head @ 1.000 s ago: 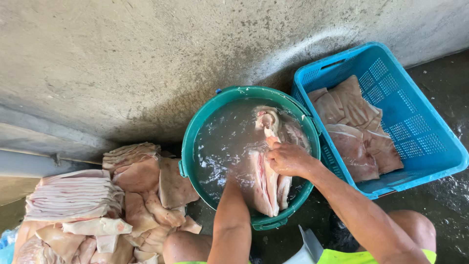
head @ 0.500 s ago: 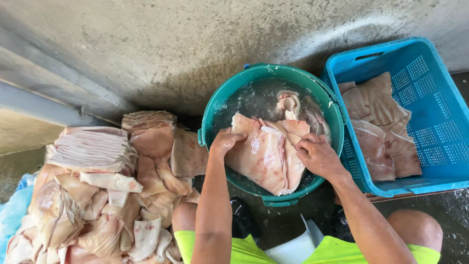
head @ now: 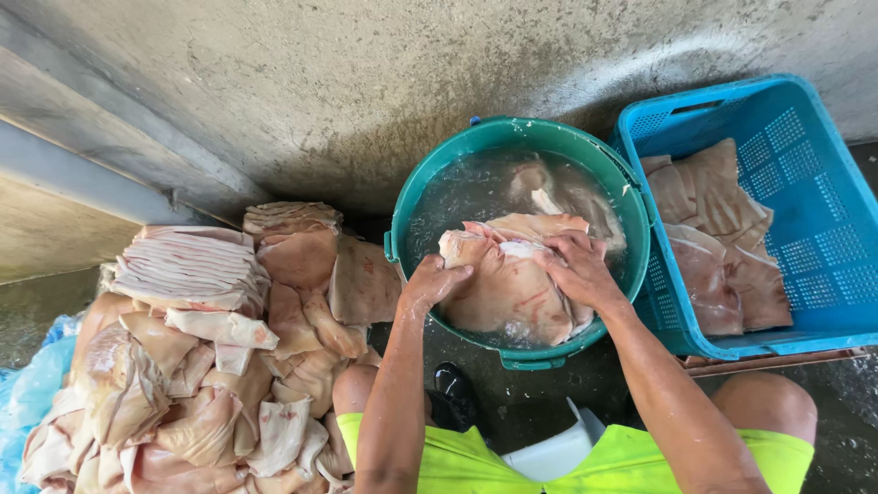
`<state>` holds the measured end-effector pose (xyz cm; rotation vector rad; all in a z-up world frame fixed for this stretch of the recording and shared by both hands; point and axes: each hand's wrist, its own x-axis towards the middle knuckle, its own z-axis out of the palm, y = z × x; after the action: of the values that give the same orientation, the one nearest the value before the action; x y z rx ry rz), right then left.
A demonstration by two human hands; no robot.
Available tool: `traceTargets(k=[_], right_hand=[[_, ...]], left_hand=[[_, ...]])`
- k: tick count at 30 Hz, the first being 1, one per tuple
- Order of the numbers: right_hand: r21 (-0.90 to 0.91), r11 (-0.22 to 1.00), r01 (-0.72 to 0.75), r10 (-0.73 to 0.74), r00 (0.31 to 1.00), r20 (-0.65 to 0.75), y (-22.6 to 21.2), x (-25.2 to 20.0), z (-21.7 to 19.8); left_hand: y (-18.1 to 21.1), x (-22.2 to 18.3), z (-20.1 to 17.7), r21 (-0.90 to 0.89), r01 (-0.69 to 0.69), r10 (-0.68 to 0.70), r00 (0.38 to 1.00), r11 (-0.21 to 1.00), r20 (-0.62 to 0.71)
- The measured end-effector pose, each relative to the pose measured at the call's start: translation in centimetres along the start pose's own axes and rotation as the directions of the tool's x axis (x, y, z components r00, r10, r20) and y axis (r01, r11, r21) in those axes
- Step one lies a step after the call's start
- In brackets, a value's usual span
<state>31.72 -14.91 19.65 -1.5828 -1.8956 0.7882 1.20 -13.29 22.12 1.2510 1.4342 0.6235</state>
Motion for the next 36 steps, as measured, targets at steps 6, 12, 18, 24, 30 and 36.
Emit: traceTargets(k=[6,12,18,24,30,36], right_hand=[[0.036,0.991,-0.127,0.116,0.968,0.223,0.8,0.0,0.7],[-0.19,0.979,-0.078,0.093,0.993,0.075,-3.5,-0.7,-0.4],[-0.18,0.969,0.167,-0.16,0.986,0.049,-8.4,0.0,0.3],[-0.19,0.946,0.262,-0.232,0.959,0.164,-8.8,2.5,-0.5],[-0.144,0.888,0.437,-0.408,0.892,0.195,-7.3,1.1,-0.3],[-0.063,0.892,0.448,-0.413,0.863,0.29,-6.4,-0.1,-0.2]], left_hand=[[-1.3,-1.0,0.4,0.094,0.001,-0.006,0.998,0.996,0.06],[-0.8,-0.6,2.6,-0.096,-0.107,0.106,0.994,0.99,-0.015],[3.2,0.3,2.3,0.172,-0.231,0.228,0.973,0.958,0.036],[4.3,0.4,3.6,0.18,-0.262,0.231,0.957,0.948,0.176],[0.5,1.7,1.9,-0.65,0.132,0.125,0.934,0.749,0.335],[0.6,2.3,3.2,0.524,-0.184,0.144,0.983,0.832,0.117]])
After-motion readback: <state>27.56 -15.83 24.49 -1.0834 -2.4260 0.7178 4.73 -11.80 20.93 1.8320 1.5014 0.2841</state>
